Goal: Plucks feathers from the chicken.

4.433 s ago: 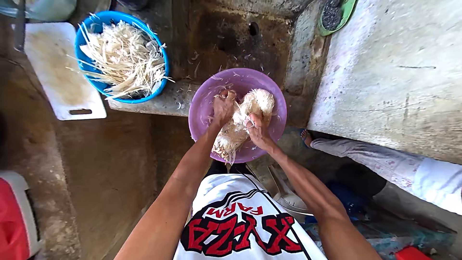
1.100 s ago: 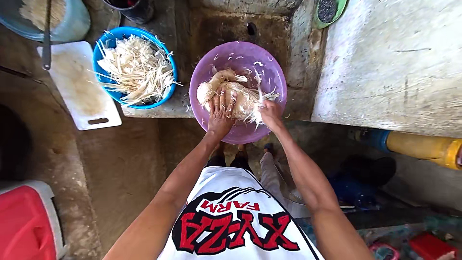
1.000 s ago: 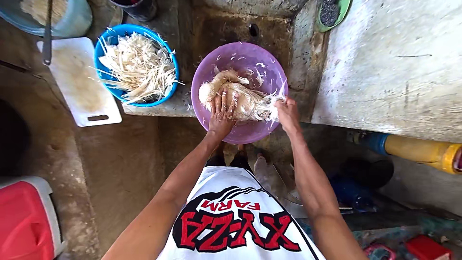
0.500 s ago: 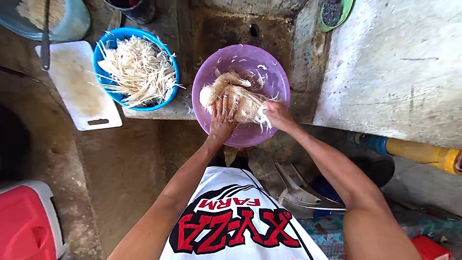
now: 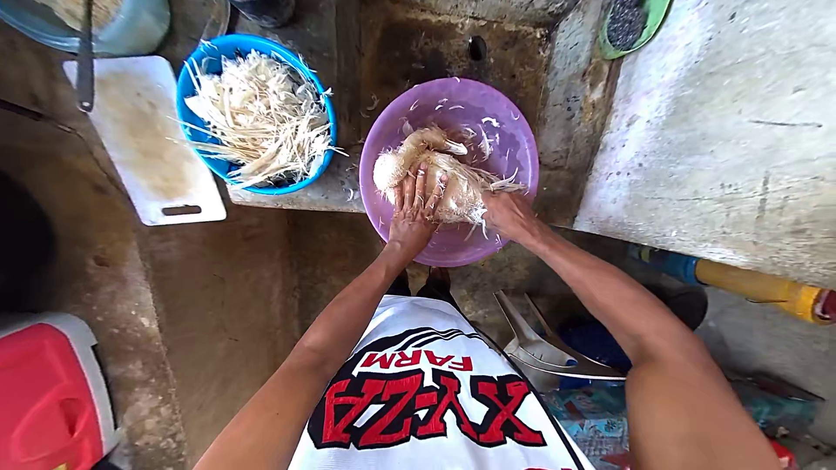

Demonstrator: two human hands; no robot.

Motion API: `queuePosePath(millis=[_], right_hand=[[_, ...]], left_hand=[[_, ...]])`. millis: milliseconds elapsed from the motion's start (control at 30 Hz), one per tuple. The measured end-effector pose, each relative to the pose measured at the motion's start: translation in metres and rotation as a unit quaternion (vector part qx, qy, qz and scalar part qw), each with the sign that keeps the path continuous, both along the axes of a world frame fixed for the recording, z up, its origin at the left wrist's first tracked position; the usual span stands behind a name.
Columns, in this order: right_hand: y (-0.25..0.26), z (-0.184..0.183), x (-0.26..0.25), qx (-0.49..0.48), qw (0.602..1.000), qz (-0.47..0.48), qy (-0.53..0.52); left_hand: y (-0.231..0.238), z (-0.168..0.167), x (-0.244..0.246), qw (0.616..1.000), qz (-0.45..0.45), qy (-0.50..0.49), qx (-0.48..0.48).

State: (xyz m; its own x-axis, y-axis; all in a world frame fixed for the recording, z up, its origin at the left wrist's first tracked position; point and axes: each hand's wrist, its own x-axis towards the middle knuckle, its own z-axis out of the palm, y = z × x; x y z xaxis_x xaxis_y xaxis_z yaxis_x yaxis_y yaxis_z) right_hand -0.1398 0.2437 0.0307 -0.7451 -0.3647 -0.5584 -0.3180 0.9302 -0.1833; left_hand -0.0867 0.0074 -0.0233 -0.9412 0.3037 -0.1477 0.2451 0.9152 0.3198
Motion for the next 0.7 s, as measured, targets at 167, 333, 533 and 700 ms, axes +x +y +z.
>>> queuePosePath(millis=[167, 333, 533, 700], right_hand=[[0.011, 0.023, 0.009, -0.198, 0.921, -0.329, -0.071], [0.008, 0.081, 0.007, -0.38, 0.802, -0.456, -0.062], [-0.066, 0.141, -0.03, -0.359, 0.891, -0.264, 0.087], [-0.212, 0.146, -0.067, -0.385, 0.899, -0.121, 0.171]], left_hand=[[-0.008, 0.001, -0.003, 1.0, -0.014, 0.008, 0.025], [-0.009, 0.004, -0.003, 0.999, -0.016, 0.004, 0.037], [-0.01, 0.012, -0.004, 0.997, -0.011, -0.029, 0.069], [-0.017, 0.02, 0.0, 0.994, -0.008, -0.063, 0.088]])
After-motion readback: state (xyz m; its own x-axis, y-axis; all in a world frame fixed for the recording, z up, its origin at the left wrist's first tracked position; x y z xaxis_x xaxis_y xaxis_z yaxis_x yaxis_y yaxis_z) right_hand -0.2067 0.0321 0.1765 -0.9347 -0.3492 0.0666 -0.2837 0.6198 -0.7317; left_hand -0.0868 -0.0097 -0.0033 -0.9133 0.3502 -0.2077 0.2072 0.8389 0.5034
